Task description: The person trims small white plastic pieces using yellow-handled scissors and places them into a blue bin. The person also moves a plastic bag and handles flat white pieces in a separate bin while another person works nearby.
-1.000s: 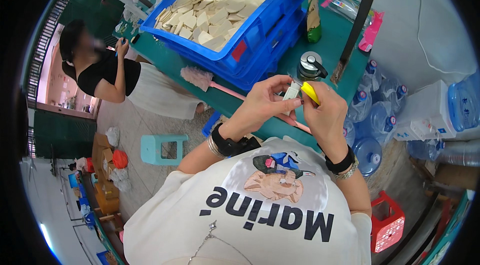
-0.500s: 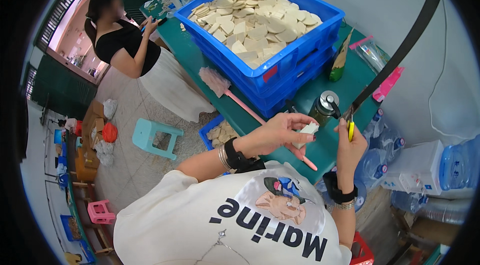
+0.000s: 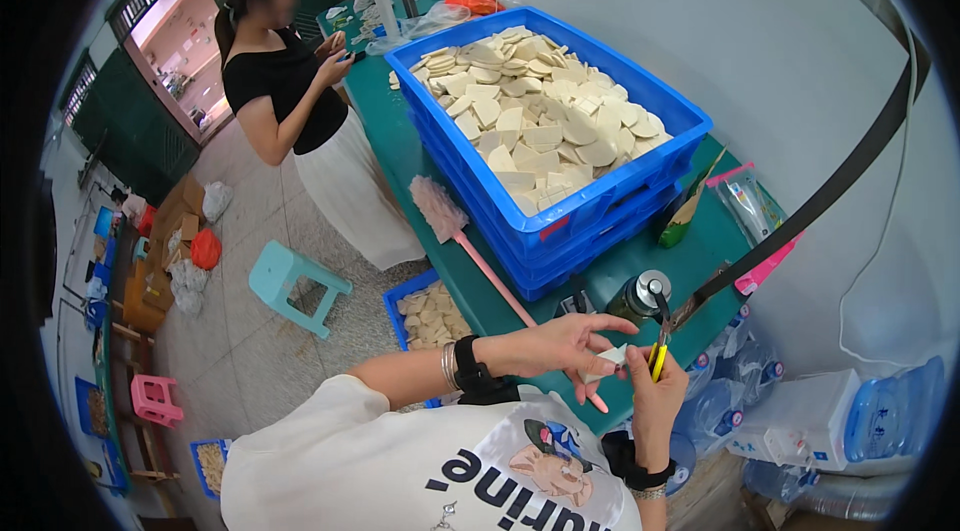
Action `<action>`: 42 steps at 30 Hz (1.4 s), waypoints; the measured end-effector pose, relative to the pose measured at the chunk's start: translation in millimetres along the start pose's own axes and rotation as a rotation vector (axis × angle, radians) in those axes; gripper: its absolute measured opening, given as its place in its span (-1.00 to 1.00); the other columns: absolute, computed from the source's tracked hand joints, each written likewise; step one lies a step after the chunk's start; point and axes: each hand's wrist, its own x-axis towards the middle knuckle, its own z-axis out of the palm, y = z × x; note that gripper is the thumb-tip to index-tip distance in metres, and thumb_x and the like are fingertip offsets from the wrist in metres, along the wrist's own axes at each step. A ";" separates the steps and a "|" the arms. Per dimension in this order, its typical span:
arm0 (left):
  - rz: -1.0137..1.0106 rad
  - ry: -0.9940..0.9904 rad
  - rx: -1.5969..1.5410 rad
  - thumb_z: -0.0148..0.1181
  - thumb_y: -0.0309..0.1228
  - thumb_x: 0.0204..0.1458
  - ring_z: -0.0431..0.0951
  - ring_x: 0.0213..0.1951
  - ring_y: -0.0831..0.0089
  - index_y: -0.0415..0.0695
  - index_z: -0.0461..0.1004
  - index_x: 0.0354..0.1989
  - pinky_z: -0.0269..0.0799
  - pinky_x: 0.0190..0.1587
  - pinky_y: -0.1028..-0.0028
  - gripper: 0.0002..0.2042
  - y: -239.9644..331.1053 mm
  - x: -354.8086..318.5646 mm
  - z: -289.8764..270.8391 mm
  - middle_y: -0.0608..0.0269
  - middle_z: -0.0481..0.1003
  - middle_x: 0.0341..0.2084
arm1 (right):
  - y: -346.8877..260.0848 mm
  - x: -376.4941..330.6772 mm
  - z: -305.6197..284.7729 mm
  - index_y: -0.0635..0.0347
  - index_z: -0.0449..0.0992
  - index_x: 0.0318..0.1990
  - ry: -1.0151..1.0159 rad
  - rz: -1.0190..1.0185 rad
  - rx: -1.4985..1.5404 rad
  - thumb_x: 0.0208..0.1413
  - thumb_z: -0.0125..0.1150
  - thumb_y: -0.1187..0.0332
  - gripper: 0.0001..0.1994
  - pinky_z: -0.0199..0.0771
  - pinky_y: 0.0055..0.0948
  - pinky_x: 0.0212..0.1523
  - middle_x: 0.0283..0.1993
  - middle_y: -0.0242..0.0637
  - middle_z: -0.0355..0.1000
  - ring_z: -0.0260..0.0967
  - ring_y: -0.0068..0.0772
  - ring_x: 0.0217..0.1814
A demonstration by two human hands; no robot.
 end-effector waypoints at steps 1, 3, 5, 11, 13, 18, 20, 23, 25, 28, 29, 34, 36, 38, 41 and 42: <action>0.003 -0.031 0.027 0.17 -0.33 0.14 0.65 -0.30 0.26 -0.26 -0.11 0.35 0.62 -0.31 0.49 -0.29 3.4 -0.5 -0.6 0.04 0.44 -0.14 | 1.3 -1.2 1.8 0.27 0.49 -0.38 0.016 -0.011 0.031 0.12 0.29 0.27 -0.77 0.08 -0.68 -0.54 -0.56 -0.52 0.37 0.20 -0.75 -0.55; -0.037 -0.002 0.163 0.12 -0.34 0.17 0.62 -0.24 0.37 -0.23 -0.01 0.34 0.60 -0.27 0.52 -0.38 15.7 -8.8 3.7 0.07 0.49 -0.15 | 1.3 -4.0 -0.4 0.26 0.49 -0.38 0.049 -0.012 0.064 0.13 0.28 0.27 -0.78 0.03 -0.68 -0.56 -0.59 -0.56 0.31 0.14 -0.76 -0.58; 0.409 0.296 0.792 0.12 -0.45 0.12 0.57 -0.28 0.41 -0.24 0.40 0.06 0.53 -0.25 0.46 -0.67 41.4 -22.8 7.5 0.17 0.54 -0.26 | -0.9 -6.1 -10.3 0.25 0.49 -0.38 0.099 0.003 0.078 0.14 0.27 0.26 -0.78 -0.02 -0.67 -0.58 -0.61 -0.60 0.24 0.07 -0.78 -0.60; 2.196 0.471 1.056 0.18 -0.20 0.00 0.42 -0.40 0.33 -0.14 0.34 -0.50 0.35 -0.34 0.37 -0.73 97.4 -121.2 61.3 0.28 0.45 -0.41 | 6.2 -16.4 -42.4 0.21 0.46 -0.36 0.336 0.047 0.036 0.13 0.28 0.24 -0.78 -0.09 -0.65 -0.62 -0.62 -0.62 0.16 -0.01 -0.80 -0.63; 2.663 0.508 0.976 0.12 -0.19 0.04 0.35 -0.40 0.42 -0.10 0.33 -0.50 0.27 -0.29 0.41 -0.74 105.1 -125.1 84.3 0.38 0.39 -0.45 | 11.9 -22.5 -47.1 0.19 0.45 -0.36 0.375 0.136 0.065 0.12 0.28 0.24 -0.78 -0.10 -0.64 -0.64 -0.63 -0.62 0.15 -0.02 -0.81 -0.64; 2.400 0.597 1.322 0.10 -0.26 0.10 0.24 -0.32 0.53 -0.06 0.35 -0.27 0.11 -0.11 0.47 -0.83 115.6 -111.4 101.2 0.53 0.28 -0.31 | 20.3 -34.5 -55.8 0.19 0.45 -0.35 0.377 0.185 0.142 0.12 0.27 0.24 -0.79 -0.12 -0.65 -0.65 -0.63 -0.63 0.14 -0.05 -0.81 -0.66; 2.375 0.510 1.307 0.14 -0.25 0.05 0.21 -0.33 0.53 -0.07 0.36 -0.28 0.10 -0.13 0.47 -0.81 116.0 -110.3 102.0 0.44 0.19 -0.38 | 21.4 -38.1 -55.3 0.19 0.45 -0.35 0.398 0.170 0.148 0.12 0.27 0.24 -0.79 -0.13 -0.65 -0.65 -0.63 -0.64 0.14 -0.06 -0.81 -0.66; 2.358 0.446 1.291 0.15 -0.23 0.03 0.20 -0.34 0.53 -0.07 0.36 -0.27 0.09 -0.15 0.48 -0.78 117.3 -109.5 102.1 0.41 0.13 -0.43 | 22.0 -40.8 -57.3 0.18 0.45 -0.35 0.427 0.209 0.134 0.10 0.29 0.23 -0.78 -0.12 -0.66 -0.65 -0.62 -0.63 0.15 -0.05 -0.81 -0.66; 2.380 0.388 1.214 0.16 -0.21 0.03 0.20 -0.34 0.53 -0.07 0.36 -0.27 0.09 -0.16 0.48 -0.77 117.9 -106.1 102.1 0.39 0.10 -0.45 | 23.4 -41.0 -58.9 0.18 0.45 -0.35 0.428 0.188 0.149 0.09 0.30 0.22 -0.77 -0.12 -0.66 -0.65 -0.62 -0.63 0.15 -0.04 -0.81 -0.65; 2.377 0.359 1.224 0.10 -0.21 0.06 0.21 -0.34 0.51 -0.06 0.36 -0.26 0.09 -0.16 0.47 -0.80 118.2 -100.0 101.1 0.40 0.13 -0.44 | 26.9 -39.5 -61.6 0.16 0.43 -0.35 0.442 0.186 0.152 0.08 0.32 0.19 -0.75 -0.12 -0.67 -0.65 -0.61 -0.64 0.14 -0.03 -0.81 -0.64; 2.394 0.365 1.219 0.07 -0.21 0.09 0.21 -0.34 0.51 -0.05 0.36 -0.26 0.09 -0.16 0.47 -0.81 117.6 -97.9 100.0 0.41 0.14 -0.44 | 28.4 -38.6 -62.4 0.16 0.43 -0.34 0.444 0.188 0.150 0.08 0.32 0.19 -0.75 -0.12 -0.67 -0.65 -0.61 -0.64 0.13 -0.03 -0.81 -0.64; 2.261 0.352 1.289 -0.06 -0.21 0.19 0.22 -0.35 0.50 0.00 0.34 -0.22 0.11 -0.18 0.45 -0.84 117.2 -93.3 101.2 0.46 0.23 -0.38 | 37.5 -37.4 -64.0 0.16 0.45 -0.33 0.449 0.196 0.199 0.10 0.31 0.21 -0.77 -0.13 -0.68 -0.65 -0.62 -0.66 0.12 -0.06 -0.83 -0.66; 2.177 0.359 1.267 -0.08 -0.20 0.20 0.21 -0.38 0.51 0.02 0.34 -0.18 0.12 -0.18 0.42 -0.83 116.0 -88.4 104.0 0.48 0.26 -0.34 | 42.6 -35.4 -64.0 0.17 0.45 -0.31 0.449 0.210 0.200 0.10 0.30 0.22 -0.78 -0.14 -0.69 -0.66 -0.63 -0.66 0.12 -0.07 -0.83 -0.67; 2.183 0.336 1.237 -0.07 -0.21 0.19 0.20 -0.37 0.51 0.02 0.35 -0.18 0.12 -0.17 0.42 -0.83 115.9 -83.5 110.1 0.48 0.27 -0.32 | 46.3 -37.1 -66.0 0.18 0.46 -0.30 0.458 0.217 0.219 0.11 0.30 0.23 -0.78 -0.14 -0.69 -0.65 -0.63 -0.66 0.11 -0.07 -0.83 -0.67; 2.163 0.240 1.193 -0.06 -0.23 0.17 0.21 -0.37 0.52 -0.01 0.36 -0.21 0.11 -0.17 0.43 -0.83 119.1 -75.1 117.9 0.48 0.25 -0.31 | 49.9 -37.0 -69.6 0.19 0.46 -0.29 0.480 0.222 0.254 0.11 0.30 0.24 -0.78 -0.15 -0.70 -0.65 -0.63 -0.66 0.11 -0.08 -0.84 -0.66; 2.160 0.232 1.196 -0.05 -0.23 0.16 0.20 -0.37 0.52 -0.02 0.36 -0.21 0.10 -0.17 0.43 -0.83 120.1 -72.2 120.2 0.48 0.25 -0.30 | 50.6 -37.4 -71.5 0.19 0.46 -0.29 0.495 0.220 0.267 0.11 0.30 0.24 -0.78 -0.16 -0.70 -0.64 -0.63 -0.66 0.11 -0.08 -0.85 -0.66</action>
